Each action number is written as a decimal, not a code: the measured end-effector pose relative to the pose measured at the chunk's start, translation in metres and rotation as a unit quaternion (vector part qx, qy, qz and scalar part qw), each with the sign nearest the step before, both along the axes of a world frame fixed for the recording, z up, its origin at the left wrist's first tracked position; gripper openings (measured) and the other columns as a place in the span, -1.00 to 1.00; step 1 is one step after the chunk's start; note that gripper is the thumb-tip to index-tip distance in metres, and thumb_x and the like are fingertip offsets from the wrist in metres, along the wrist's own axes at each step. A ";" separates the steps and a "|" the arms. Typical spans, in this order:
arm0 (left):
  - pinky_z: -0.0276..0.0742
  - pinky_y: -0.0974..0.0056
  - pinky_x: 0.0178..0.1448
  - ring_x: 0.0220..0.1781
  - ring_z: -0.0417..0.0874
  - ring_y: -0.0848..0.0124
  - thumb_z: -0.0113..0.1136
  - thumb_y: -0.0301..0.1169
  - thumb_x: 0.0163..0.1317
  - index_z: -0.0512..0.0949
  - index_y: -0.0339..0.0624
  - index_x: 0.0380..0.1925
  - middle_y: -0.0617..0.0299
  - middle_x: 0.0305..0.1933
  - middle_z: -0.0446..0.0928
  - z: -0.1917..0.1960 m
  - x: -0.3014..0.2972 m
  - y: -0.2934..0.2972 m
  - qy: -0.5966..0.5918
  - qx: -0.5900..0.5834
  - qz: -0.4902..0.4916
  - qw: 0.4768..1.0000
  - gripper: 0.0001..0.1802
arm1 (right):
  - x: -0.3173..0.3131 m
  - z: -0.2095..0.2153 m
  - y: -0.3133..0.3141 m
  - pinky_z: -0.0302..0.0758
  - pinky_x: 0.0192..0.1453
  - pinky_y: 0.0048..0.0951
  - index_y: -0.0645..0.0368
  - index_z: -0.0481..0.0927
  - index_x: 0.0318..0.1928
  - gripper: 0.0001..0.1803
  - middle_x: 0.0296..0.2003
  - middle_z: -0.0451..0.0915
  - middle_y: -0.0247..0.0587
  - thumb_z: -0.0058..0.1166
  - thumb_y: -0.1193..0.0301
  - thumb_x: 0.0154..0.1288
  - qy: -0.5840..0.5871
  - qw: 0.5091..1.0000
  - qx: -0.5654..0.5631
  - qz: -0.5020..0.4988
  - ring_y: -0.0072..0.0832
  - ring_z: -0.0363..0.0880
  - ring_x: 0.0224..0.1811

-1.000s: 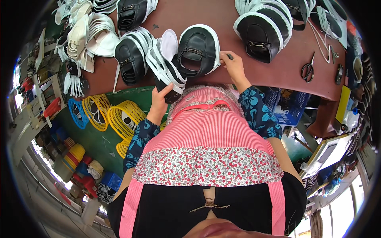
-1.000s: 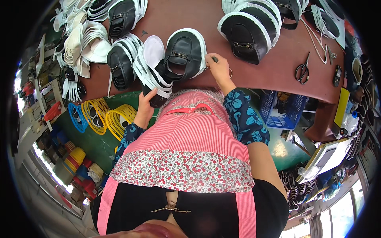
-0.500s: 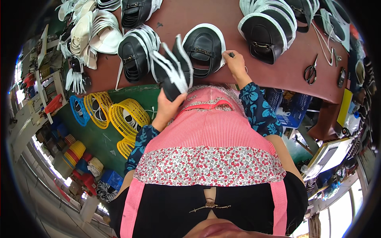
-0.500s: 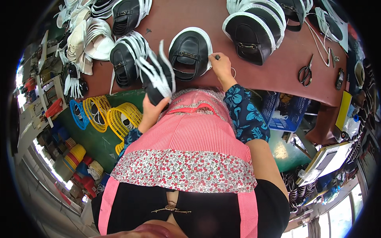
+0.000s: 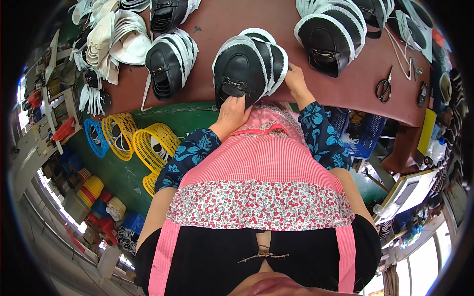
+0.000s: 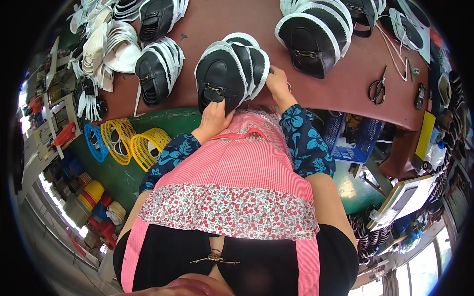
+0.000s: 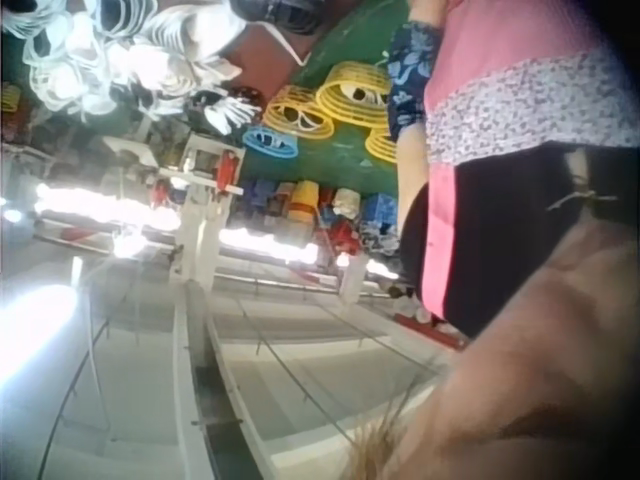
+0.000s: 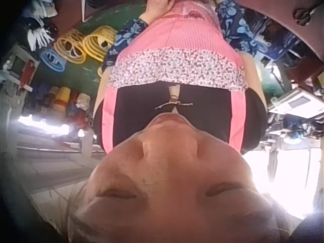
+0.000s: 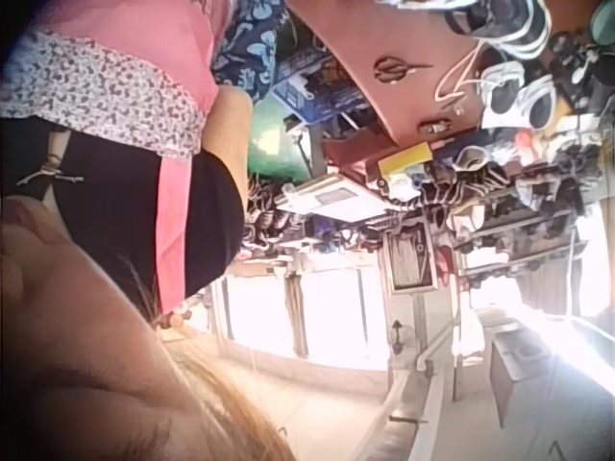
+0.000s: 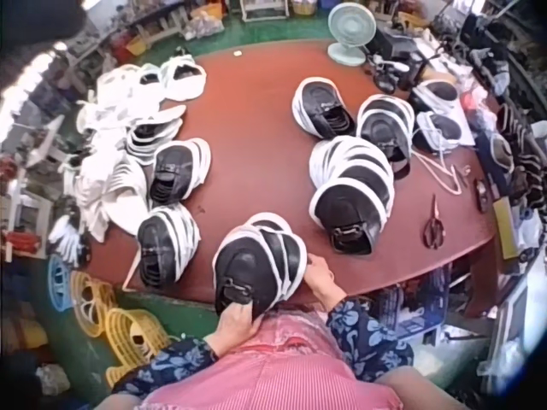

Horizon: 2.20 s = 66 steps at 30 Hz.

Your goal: Organizing and stacking shoe components on a production workbench.

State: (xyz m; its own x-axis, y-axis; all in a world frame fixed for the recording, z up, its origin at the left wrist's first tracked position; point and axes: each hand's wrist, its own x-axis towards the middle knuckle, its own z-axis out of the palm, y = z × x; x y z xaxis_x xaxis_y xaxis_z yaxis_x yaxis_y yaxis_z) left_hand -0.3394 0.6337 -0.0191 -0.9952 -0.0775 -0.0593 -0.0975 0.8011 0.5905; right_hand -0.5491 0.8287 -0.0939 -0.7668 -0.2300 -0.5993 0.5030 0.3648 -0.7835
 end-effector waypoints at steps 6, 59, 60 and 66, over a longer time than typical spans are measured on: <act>0.69 -0.18 0.20 0.07 0.74 -0.30 0.58 -0.32 0.23 0.57 -0.43 0.29 -0.30 0.06 0.71 -0.004 -0.013 0.003 0.045 -0.016 -0.009 0.999 -0.32 | 0.012 -0.003 0.004 0.62 0.01 -0.38 0.32 0.79 0.24 -0.62 -0.08 0.84 -0.19 0.30 0.33 0.57 -0.027 0.997 -0.044 -0.056 -0.48 0.75 -0.11; 0.72 -0.08 0.22 0.14 0.90 0.04 0.71 0.09 0.14 0.85 -0.06 0.00 0.03 0.02 0.89 -0.012 -0.195 -0.075 -0.309 -0.119 0.198 0.923 -0.42 | -0.101 -0.006 -0.106 0.60 -0.05 0.06 0.23 0.61 -0.20 -0.57 -0.25 0.68 0.04 0.62 0.23 0.26 0.417 0.868 0.112 0.245 0.11 0.70 -0.16; 0.72 -0.08 0.22 0.14 0.90 0.04 0.71 0.09 0.14 0.85 -0.06 0.00 0.03 0.02 0.89 -0.014 -0.195 -0.081 -0.313 -0.117 0.203 0.920 -0.42 | -0.100 -0.005 -0.109 0.60 -0.08 0.04 0.23 0.59 -0.25 -0.56 -0.28 0.68 0.04 0.63 0.23 0.24 0.404 0.884 0.120 0.201 0.12 0.71 -0.20; 0.77 -0.08 0.21 0.05 0.93 0.01 0.70 0.06 0.15 0.88 -0.09 -0.12 0.00 -0.07 0.89 -0.016 -0.198 -0.084 -0.291 -0.109 0.209 0.927 -0.50 | -0.084 -0.010 -0.116 0.62 -0.10 0.01 0.21 0.60 -0.32 -0.56 -0.33 0.70 0.04 0.66 0.22 0.21 0.339 0.916 0.135 0.164 0.08 0.73 -0.23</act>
